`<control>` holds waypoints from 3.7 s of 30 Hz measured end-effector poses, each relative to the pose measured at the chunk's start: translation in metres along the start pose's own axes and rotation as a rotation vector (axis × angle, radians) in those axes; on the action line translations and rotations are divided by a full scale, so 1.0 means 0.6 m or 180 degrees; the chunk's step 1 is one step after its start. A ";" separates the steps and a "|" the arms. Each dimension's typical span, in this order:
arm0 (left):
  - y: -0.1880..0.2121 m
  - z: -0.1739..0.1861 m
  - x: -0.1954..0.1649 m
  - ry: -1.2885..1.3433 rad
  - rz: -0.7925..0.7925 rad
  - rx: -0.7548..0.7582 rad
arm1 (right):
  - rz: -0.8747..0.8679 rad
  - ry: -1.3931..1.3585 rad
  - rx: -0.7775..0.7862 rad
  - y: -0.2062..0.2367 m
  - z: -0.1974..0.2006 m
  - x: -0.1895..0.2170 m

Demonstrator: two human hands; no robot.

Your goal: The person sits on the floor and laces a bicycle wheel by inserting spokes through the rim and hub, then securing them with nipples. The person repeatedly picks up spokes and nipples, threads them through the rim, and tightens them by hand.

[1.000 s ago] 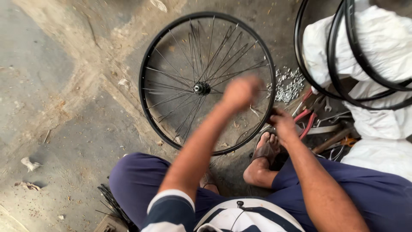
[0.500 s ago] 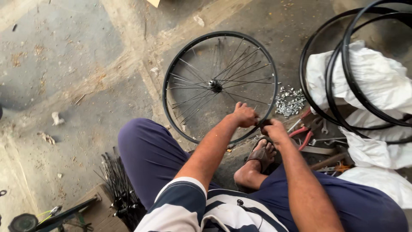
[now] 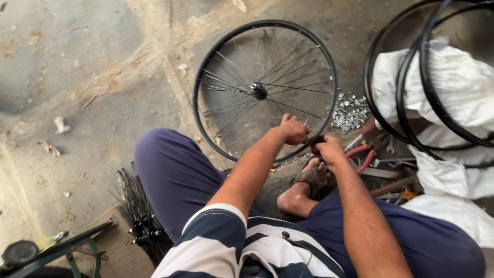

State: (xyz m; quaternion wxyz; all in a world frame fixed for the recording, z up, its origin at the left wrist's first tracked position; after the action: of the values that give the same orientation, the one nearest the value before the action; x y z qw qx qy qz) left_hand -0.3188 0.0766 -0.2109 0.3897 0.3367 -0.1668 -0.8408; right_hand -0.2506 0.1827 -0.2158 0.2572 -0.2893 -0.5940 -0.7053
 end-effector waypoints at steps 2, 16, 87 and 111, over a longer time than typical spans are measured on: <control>0.002 0.004 -0.001 -0.0011 -0.0043 0.0051 | 0.0006 0.0038 0.0013 -0.004 -0.002 -0.003; 0.001 0.010 -0.001 -0.0076 -0.0055 0.0024 | -0.0072 -0.0011 0.0067 -0.007 -0.006 -0.007; 0.229 0.163 0.260 -0.0206 0.1787 -0.3123 | -0.0587 0.0230 -0.0069 -0.010 -0.041 -0.024; 0.169 0.071 0.411 0.7896 0.1404 -0.5013 | -0.0596 0.0130 -0.0244 -0.010 -0.049 -0.010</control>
State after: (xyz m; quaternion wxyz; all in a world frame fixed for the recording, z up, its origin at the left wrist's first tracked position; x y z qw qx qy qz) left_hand -0.4089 -0.1770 -0.2329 0.4741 0.4975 0.7042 0.1781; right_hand -0.2537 0.1547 -0.2276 0.1910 -0.2276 -0.5857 -0.7541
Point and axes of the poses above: each hand's wrist, its own y-axis away from the middle knuckle, its own z-axis out of the back of the hand, x = y × z, the point moved 10 cm from there along -y, towards the middle knuckle, and after that the axes turned 4 degrees about -x, right-handed, at the moved point
